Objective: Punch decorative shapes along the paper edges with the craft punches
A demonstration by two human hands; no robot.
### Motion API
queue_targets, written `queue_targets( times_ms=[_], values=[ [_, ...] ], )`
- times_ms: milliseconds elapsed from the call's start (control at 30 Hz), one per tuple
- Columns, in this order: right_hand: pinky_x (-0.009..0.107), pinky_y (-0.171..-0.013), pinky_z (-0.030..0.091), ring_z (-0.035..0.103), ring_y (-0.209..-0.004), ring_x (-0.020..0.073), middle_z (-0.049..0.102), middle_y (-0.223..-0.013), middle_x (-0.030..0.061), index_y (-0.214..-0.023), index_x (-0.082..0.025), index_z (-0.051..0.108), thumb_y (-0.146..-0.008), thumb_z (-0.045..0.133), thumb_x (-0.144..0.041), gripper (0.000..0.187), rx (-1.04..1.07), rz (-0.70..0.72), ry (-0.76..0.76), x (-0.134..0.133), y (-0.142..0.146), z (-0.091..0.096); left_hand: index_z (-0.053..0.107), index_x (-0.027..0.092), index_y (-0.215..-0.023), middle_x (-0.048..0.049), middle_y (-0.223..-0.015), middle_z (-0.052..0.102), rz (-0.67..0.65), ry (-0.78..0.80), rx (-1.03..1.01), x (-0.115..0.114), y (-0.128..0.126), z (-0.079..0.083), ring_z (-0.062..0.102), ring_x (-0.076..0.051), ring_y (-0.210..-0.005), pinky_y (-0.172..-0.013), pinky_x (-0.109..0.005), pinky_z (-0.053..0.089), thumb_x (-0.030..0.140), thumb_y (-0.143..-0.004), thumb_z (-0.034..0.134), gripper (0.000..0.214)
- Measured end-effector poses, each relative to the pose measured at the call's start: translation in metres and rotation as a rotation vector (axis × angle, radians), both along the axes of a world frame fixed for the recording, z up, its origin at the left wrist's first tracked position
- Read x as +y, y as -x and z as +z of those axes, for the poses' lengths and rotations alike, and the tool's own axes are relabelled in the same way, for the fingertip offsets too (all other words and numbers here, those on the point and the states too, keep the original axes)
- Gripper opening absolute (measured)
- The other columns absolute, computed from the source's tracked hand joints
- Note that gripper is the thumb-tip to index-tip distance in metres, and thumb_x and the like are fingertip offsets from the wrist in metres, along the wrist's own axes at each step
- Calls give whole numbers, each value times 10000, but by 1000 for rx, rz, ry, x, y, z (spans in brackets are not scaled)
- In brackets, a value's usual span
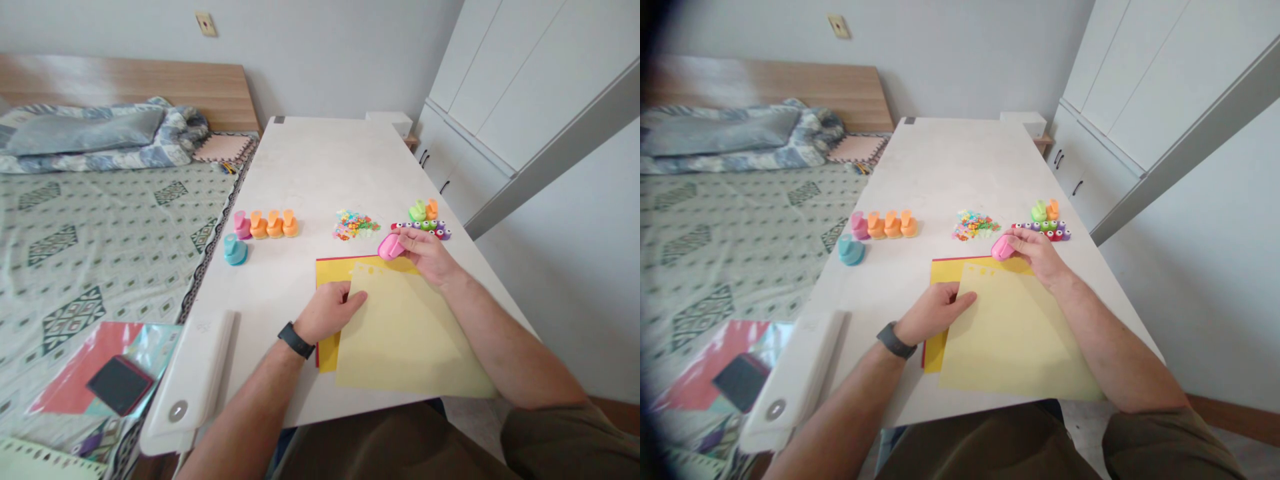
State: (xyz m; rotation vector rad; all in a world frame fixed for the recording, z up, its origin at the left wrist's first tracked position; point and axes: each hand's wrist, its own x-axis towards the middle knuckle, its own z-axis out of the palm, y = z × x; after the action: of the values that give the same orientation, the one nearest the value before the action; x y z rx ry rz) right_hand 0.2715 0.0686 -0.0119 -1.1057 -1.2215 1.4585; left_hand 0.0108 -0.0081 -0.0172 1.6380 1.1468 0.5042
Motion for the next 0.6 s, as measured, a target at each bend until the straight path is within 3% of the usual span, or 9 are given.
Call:
queue_targets(
  times_ms=[167,367,500,600],
  values=[
    [358,-843,534,656,-890,210,721,-983,51,-1026,-227,760,-815,804,-445,307,68,-33,-10,1,-1,-2,613,178,-758,2,-725,626,-23,-63,39,-1,0,-3,506,-127,-628,-550,-244,323,498,-975,474,411],
    [365,-813,536,648,-859,212,730,-953,60,-1047,-221,762,-831,783,-465,326,55,-23,31,-2,1,-1,419,187,-636,36,-578,418,-44,-288,185,-7,-3,2,347,-103,-541,-550,-285,219,455,-992,479,449],
    [359,-775,531,638,-827,213,724,-920,62,-896,-227,757,-858,744,-490,266,76,2,45,-2,3,-1,424,192,-653,12,-627,484,-142,-446,226,-11,-5,5,394,-117,-573,-581,-296,262,421,-1006,479,424],
    [349,-734,531,628,-793,210,706,-869,66,-729,-215,701,-879,694,-555,371,91,36,38,-1,5,0,535,189,-719,-25,-720,604,-253,-551,253,-12,-5,5,512,-139,-650,-613,-292,320,384,-1012,487,356]
  ],
)
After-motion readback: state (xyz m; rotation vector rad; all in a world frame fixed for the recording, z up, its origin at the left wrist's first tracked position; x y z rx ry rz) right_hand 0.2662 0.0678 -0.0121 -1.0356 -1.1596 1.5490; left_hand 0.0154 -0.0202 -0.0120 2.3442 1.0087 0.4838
